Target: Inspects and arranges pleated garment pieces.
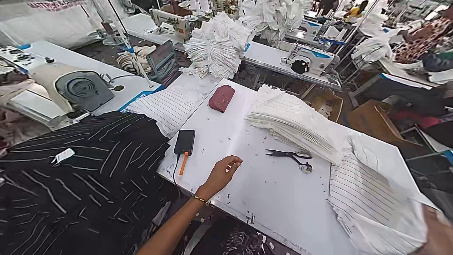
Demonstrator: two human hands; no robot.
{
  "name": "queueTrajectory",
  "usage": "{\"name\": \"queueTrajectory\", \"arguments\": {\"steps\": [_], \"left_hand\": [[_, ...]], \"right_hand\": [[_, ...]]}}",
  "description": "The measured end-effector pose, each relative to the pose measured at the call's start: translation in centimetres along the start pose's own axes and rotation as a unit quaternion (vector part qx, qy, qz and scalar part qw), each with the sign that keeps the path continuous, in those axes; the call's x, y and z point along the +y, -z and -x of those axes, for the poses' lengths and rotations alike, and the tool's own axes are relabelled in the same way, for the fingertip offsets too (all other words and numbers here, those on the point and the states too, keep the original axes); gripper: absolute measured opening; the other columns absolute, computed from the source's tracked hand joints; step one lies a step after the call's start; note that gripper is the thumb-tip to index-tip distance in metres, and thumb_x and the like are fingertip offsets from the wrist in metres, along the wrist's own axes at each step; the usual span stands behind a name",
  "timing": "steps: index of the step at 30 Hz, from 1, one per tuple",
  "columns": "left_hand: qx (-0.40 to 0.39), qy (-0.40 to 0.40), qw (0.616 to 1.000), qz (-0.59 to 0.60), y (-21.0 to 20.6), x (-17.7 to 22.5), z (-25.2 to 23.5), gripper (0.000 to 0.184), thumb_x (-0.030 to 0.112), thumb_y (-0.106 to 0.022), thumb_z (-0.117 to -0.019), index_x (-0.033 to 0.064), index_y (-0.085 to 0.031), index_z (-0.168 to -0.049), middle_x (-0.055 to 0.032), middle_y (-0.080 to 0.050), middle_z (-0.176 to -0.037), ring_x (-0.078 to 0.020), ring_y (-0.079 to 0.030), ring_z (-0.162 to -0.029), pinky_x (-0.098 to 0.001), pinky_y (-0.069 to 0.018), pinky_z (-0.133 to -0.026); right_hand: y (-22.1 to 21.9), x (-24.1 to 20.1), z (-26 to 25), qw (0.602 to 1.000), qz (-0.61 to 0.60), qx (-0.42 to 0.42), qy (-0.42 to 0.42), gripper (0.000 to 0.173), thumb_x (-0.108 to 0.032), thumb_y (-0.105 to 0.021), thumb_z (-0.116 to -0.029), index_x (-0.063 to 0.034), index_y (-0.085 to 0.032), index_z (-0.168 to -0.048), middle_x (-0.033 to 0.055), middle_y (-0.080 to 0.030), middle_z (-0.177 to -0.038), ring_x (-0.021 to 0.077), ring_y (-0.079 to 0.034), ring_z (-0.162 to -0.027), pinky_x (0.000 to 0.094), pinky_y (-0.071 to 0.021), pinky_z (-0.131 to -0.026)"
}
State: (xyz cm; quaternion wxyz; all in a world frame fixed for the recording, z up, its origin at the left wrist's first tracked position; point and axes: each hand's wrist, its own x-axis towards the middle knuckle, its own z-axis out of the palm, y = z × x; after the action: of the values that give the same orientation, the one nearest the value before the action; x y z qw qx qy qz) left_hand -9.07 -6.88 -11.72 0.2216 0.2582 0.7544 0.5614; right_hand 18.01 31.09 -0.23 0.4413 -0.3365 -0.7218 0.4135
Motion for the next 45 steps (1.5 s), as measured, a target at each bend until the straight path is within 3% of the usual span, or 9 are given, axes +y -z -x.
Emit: {"name": "queueTrajectory", "arguments": {"steps": [6, 11, 14, 18, 24, 28, 33, 40, 45], "left_hand": [[-0.085, -0.201, 0.973, -0.075, -4.3, 5.1, -0.1, 0.033, 0.024, -0.054, -0.1050, 0.0038, -0.068, -0.126, -0.0145, -0.067, -0.131, -0.0293, -0.061, -0.125, -0.0482, -0.0467, -0.105], [-0.385, -0.148, 0.874, -0.257, -10.8, 0.8, 0.3, 0.053, 0.035, -0.050, -0.1077, 0.0119, -0.045, -0.155, -0.0125, -0.035, -0.165, -0.0305, -0.029, -0.154, -0.0548, -0.0183, -0.124], [-0.370, -0.149, 0.834, -0.380, -11.1, -5.4, 2.6, 0.070, 0.053, -0.040, -0.1062, 0.0159, -0.026, -0.164, -0.0069, -0.017, -0.172, -0.0270, -0.010, -0.159, -0.0636, 0.0013, -0.124], [-0.212, -0.242, 0.862, -0.392, -9.3, -9.1, 5.8, 0.074, 0.060, -0.043, -0.1006, 0.0117, -0.042, -0.157, -0.0101, -0.036, -0.164, -0.0333, -0.033, -0.152, -0.0700, -0.0168, -0.119], [-0.133, -0.184, 0.940, -0.256, -9.2, -9.2, 6.7, 0.065, 0.052, -0.044, -0.1014, 0.0061, -0.057, -0.146, -0.0121, -0.053, -0.153, -0.0353, -0.045, -0.145, -0.0690, -0.0186, -0.119], [0.041, 0.023, 0.997, 0.065, -9.3, -6.2, 6.1, 0.069, 0.031, -0.051, -0.1019, -0.0160, -0.032, -0.148, -0.0370, -0.044, -0.146, -0.0429, -0.046, -0.137, -0.0514, -0.0368, -0.115], [0.117, 0.201, 0.935, 0.270, -6.9, -3.7, 5.5, 0.071, 0.024, -0.065, -0.0996, -0.0005, -0.025, -0.154, -0.0206, -0.057, -0.134, -0.0193, -0.065, -0.112, -0.0373, -0.0568, -0.095], [-0.079, 0.129, 0.980, 0.130, -0.6, -2.9, 7.5, 0.030, 0.002, -0.075, -0.0810, -0.0047, -0.065, -0.109, -0.0029, -0.073, -0.091, -0.0058, -0.070, -0.083, -0.0267, -0.0599, -0.081], [-0.054, -0.037, 0.959, -0.276, 6.7, 0.5, 6.7, 0.020, 0.019, -0.077, -0.0892, -0.0006, -0.076, -0.095, -0.0221, -0.069, -0.085, -0.0426, -0.068, -0.077, -0.0672, -0.0526, -0.072]], "right_hand": [[-15.5, -3.3, 21.2, 0.937, -0.092, -0.316, -0.114, 0.030, -0.002, -0.045, -0.1031, 0.0137, -0.064, -0.121, 0.0137, -0.072, -0.115, 0.0022, -0.065, -0.107, 0.0190, -0.0494, -0.099], [-17.4, -3.7, 29.7, 0.631, -0.122, -0.766, -0.025, 0.038, -0.005, -0.054, -0.1033, 0.0087, -0.057, -0.139, 0.0248, -0.061, -0.139, 0.0333, -0.059, -0.131, 0.0465, -0.0413, -0.115], [-14.0, -1.3, 26.7, 0.760, -0.059, -0.643, -0.075, 0.030, -0.006, -0.051, -0.1044, 0.0081, -0.068, -0.125, 0.0213, -0.069, -0.126, 0.0277, -0.066, -0.119, 0.0426, -0.0479, -0.108], [-9.8, 4.6, 21.2, 0.916, 0.191, -0.287, -0.206, 0.036, -0.013, -0.050, -0.1058, 0.0052, -0.062, -0.134, 0.0249, -0.064, -0.132, 0.0324, -0.064, -0.120, 0.0421, -0.0485, -0.107], [-13.4, 9.8, 15.1, 0.913, 0.306, -0.179, -0.200, 0.058, -0.043, -0.074, -0.0910, -0.0065, -0.064, -0.136, 0.0246, -0.045, -0.153, 0.0471, -0.046, -0.133, 0.0628, -0.0407, -0.101], [-18.1, 4.0, 16.1, 0.920, 0.106, -0.302, -0.224, 0.033, -0.021, -0.057, -0.1049, 0.0097, -0.059, -0.117, 0.0224, -0.065, -0.102, 0.0276, -0.063, -0.095, 0.0421, -0.0492, -0.089], [-18.8, -3.0, 23.7, 0.867, -0.165, -0.422, -0.208, 0.022, -0.015, -0.060, -0.1021, 0.0033, -0.056, -0.115, 0.0056, -0.068, -0.090, 0.0066, -0.066, -0.081, 0.0273, -0.0552, -0.079], [-10.5, -4.8, 17.0, 0.969, -0.169, -0.100, -0.152, 0.020, 0.002, -0.063, -0.0930, 0.0013, -0.068, -0.112, -0.0021, -0.075, -0.095, 0.0008, -0.070, -0.083, 0.0212, -0.0599, -0.078], [-2.6, -6.0, 12.2, 0.997, -0.078, -0.009, -0.020, 0.036, 0.003, -0.059, -0.0930, 0.0049, -0.062, -0.129, -0.0070, -0.074, -0.107, -0.0048, -0.068, -0.090, 0.0145, -0.0572, -0.080]]}}
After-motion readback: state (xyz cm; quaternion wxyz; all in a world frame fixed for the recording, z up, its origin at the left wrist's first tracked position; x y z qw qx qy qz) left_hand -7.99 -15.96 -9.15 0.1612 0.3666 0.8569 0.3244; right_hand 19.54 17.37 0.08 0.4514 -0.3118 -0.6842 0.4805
